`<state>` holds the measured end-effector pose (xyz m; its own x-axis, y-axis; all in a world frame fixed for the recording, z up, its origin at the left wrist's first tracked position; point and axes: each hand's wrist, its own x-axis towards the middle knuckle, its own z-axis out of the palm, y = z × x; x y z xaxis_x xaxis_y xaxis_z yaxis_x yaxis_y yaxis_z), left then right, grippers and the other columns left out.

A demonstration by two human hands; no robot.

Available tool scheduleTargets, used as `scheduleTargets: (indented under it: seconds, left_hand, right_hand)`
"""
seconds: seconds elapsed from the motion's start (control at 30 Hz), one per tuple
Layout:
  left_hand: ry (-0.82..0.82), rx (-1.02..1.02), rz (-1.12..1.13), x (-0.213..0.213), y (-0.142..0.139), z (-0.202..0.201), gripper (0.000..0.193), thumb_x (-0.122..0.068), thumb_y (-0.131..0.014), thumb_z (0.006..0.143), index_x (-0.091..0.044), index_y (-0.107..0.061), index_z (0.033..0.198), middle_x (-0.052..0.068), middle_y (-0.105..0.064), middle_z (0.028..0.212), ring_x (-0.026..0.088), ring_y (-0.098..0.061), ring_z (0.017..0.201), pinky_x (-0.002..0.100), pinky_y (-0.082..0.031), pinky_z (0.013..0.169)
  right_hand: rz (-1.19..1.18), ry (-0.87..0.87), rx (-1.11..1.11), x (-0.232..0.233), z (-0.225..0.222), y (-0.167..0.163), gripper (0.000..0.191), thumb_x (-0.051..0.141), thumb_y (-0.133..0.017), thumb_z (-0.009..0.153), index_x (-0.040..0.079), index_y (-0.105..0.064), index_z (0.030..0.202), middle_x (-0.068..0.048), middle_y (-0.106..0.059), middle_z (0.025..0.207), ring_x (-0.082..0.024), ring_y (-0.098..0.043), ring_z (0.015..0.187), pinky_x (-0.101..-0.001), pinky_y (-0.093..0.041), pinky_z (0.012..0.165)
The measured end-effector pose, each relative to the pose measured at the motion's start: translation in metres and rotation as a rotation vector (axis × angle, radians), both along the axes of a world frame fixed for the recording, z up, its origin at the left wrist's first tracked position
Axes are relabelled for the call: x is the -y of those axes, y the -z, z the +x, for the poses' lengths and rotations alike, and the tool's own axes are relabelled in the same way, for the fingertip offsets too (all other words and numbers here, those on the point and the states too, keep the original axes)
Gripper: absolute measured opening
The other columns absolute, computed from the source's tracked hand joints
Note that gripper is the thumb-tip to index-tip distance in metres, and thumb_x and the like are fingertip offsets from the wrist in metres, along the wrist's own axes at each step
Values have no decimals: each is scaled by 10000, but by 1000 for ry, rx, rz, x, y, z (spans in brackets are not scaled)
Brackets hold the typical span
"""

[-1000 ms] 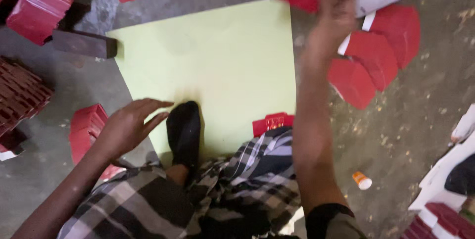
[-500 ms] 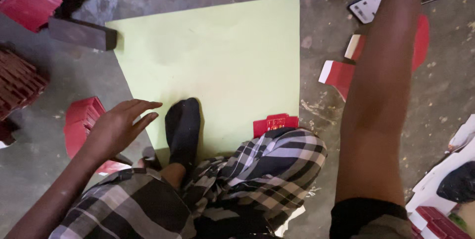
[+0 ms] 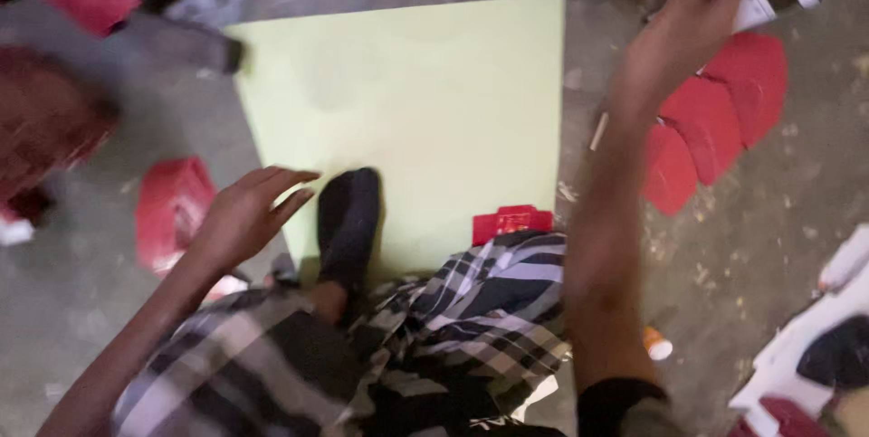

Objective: The person sits on the floor and repeatedly wraps red paper around white rectangular inserts, then uses a dark block to press and smooth the edges. Finished packs are stacked nearby while new inserts are taken from a pile to continue the process.

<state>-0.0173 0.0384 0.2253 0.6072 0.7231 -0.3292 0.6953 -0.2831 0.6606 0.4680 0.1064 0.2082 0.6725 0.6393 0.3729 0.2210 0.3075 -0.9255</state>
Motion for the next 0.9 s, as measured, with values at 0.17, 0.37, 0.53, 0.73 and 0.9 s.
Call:
scheduleTargets:
  seconds: [0.17,0.37,0.53,0.73,0.9]
  left_hand:
    - [-186,7,14,51,24,-48,282,-301,-647,1024,-108,-724,1215,146,-736,1136,347,-685,1052,474,-529,878]
    - [-949,-29,373,147,55,-153,346,-177,-698,1008,-57,-656,1330,181,-658,1295,367,-601,1235,458,-447,1073]
    - [-1185,-57,390,185,106,-202,669,-230,-718,1005,6,-406,1549,232,-525,1441,398,-495,1333,489,-377,1151]
    - [-1256,-120,346,183,162,-198,796,-295,-795,934,7,-384,1545,260,-491,1430,445,-459,1302,524,-352,1120]
    - [-1289,-37,320,170,159,-188,819,-291,-847,892,-18,-404,1525,236,-531,1394,417,-505,1274,496,-403,1093]
  right_hand:
    - [-564,-285,-25,79,-207,59,253,244,-623,1091,22,-701,1184,-29,-711,1008,-99,-649,903,-257,-539,767]
    - [-722,-756,148,115,-355,97,278,231,-657,1050,26,-693,1234,-82,-738,1143,-154,-721,1012,-279,-582,867]
    - [-523,-1001,546,72,-453,105,305,237,-690,1027,-1,-683,1218,-184,-721,1193,-341,-698,1099,-390,-539,949]
    - [-610,-1150,560,34,-544,122,600,438,-747,918,3,-592,1302,-224,-671,1252,-403,-638,1165,-474,-502,997]
    - [-764,-1465,763,63,-564,124,812,566,-912,728,-13,-619,1216,-277,-661,1167,-419,-635,1107,-483,-498,944]
